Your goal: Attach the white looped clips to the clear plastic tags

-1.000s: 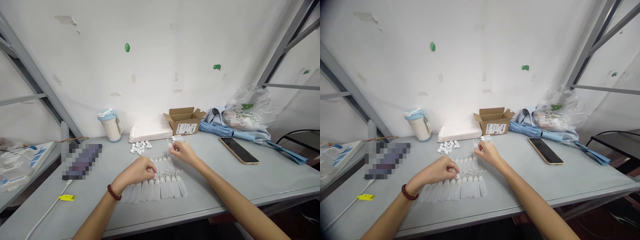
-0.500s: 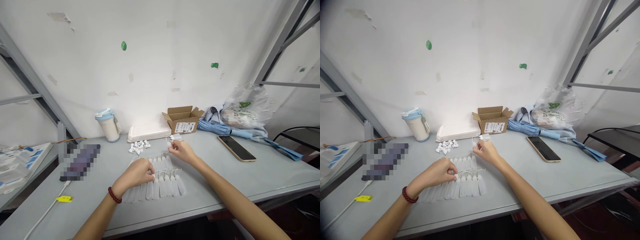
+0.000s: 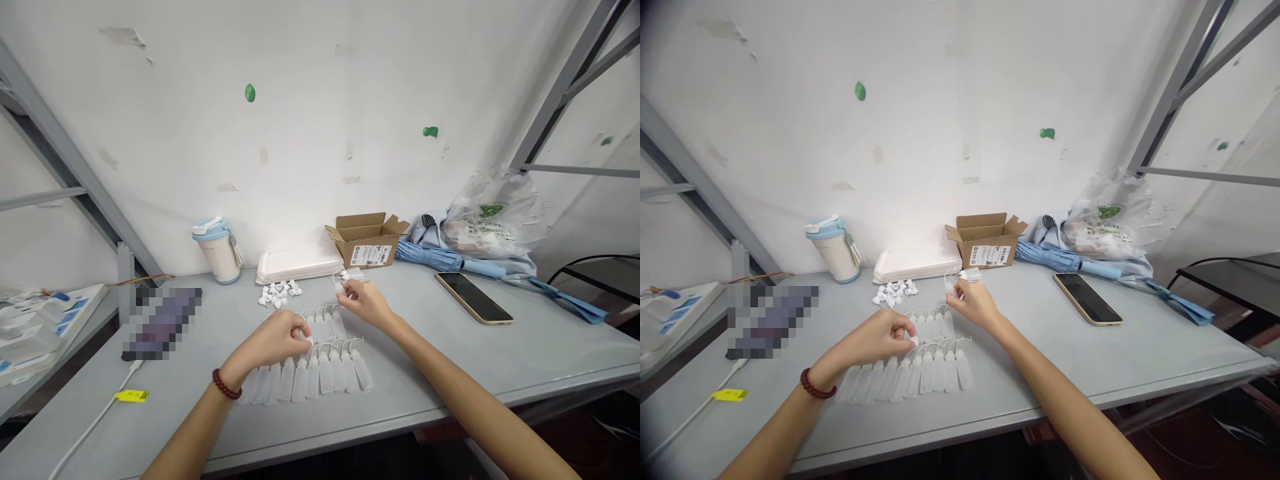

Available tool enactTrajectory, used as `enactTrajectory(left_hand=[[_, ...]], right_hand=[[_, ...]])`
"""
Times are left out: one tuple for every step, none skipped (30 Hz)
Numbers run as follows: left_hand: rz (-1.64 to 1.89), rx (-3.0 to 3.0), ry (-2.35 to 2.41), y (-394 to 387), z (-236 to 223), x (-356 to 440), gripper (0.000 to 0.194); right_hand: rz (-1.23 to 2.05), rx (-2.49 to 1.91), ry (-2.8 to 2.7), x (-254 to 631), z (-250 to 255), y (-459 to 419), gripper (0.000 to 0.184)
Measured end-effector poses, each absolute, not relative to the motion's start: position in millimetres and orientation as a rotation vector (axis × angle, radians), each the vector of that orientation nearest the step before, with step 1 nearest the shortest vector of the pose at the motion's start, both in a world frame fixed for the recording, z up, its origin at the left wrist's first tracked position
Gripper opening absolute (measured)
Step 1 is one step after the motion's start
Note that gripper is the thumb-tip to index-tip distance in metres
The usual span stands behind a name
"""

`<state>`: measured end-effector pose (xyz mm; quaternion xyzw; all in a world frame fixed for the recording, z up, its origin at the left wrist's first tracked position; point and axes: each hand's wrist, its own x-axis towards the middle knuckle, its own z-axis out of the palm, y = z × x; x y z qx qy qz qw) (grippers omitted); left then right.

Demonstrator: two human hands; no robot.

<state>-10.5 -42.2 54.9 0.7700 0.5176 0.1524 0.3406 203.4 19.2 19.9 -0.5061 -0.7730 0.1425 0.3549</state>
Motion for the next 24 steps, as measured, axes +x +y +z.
enactTrajectory(left_hand=[[0.437,1.947,1.332,-41.5,56.3,-11.1,0.013],[0.481,1.893,1.318,-40.7,57.3,-11.6,0.013],[0.530,1.843,1.310,-39.8,58.0,-12.0,0.014],[0.578,1.797,1.303,-38.9,58.3,-12.3,0.016],[0.622,1.758,1.295,-37.8,58.4,-12.5,0.017],[0.659,1.726,1.282,-36.7,58.2,-12.6,0.018],[0.686,1.700,1.267,-35.5,58.0,-12.6,0.018],[0.705,1.679,1.254,-34.3,57.6,-12.5,0.018],[0.718,1.659,1.250,-33.0,57.2,-12.4,0.018],[0.731,1.642,1.254,-31.8,56.8,-12.2,0.018],[0.747,1.628,1.263,-30.6,56.3,-12.1,0.018],[0.765,1.619,1.272,-29.5,55.8,-12.0,0.017],[0.783,1.616,1.281,-28.6,55.3,-11.8,0.017],[0.797,1.613,1.286,-27.9,54.9,-11.7,0.017],[0.804,1.610,1.287,-27.4,54.6,-11.5,0.018],[0.808,1.608,1.284,-27.0,54.3,-11.3,0.018],[0.817,1.610,1.278,-26.9,54.1,-11.1,0.018],[0.833,1.622,1.266,-26.9,53.9,-10.8,0.017],[0.853,1.643,1.253,-27.0,53.6,-10.5,0.016],[0.873,1.665,1.238,-27.1,53.3,-10.1,0.014],[0.890,1.679,1.222,-27.3,52.8,-9.7,0.013],[0.906,1.681,1.203,-27.3,52.1,-9.3,0.012],[0.919,1.667,1.182,-27.3,51.2,-8.8,0.012],[0.931,1.641,1.158,-27.1,50.1,-8.3,0.012]], right_hand=[[0.373,-1.291,-1.993,202.6,19.2,18.8,0.017],[0.376,-1.268,-1.992,201.7,18.6,18.2,0.015],[0.373,-1.244,-1.992,200.6,18.0,17.4,0.013],[0.363,-1.220,-1.993,199.4,17.5,16.3,0.012],[0.349,-1.197,-1.995,198.0,17.1,15.1,0.011],[0.335,-1.178,-1.998,196.3,16.8,13.5,0.010],[0.321,-1.165,-2.001,194.5,16.5,11.8,0.010],[0.314,-1.153,-2.008,192.6,16.3,9.8,0.010],[0.312,-1.141,-2.018,190.6,16.0,7.7,0.010],[0.310,-1.128,-2.032,188.5,15.7,5.5,0.010],[0.308,-1.113,-2.047,186.5,15.3,3.3,0.011],[0.303,-1.096,-2.064,184.7,14.7,1.2,0.012],[0.295,-1.078,-2.082,182.9,14.0,-0.8,0.012],[0.281,-1.061,-2.096,181.5,13.2,-2.6,0.013],[0.261,-1.045,-2.106,180.2,12.3,-4.1,0.013],[0.238,-1.030,-2.114,179.3,11.3,-5.2,0.014],[0.210,-1.015,-2.120,178.6,10.3,-6.0,0.014],[0.178,-1.003,-2.124,178.2,9.2,-6.5,0.015],[0.143,-0.993,-2.126,177.9,8.2,-6.6,0.015],[0.105,-0.984,-2.128,177.9,7.2,-6.5,0.015],[0.068,-0.975,-2.130,177.8,6.3,-6.1,0.016],[0.029,-0.965,-2.131,177.8,5.4,-5.7,0.016],[-0.012,-0.952,-2.130,177.8,4.6,-5.3,0.017],[-0.056,-0.937,-2.129,177.6,3.8,-4.9,0.017]])
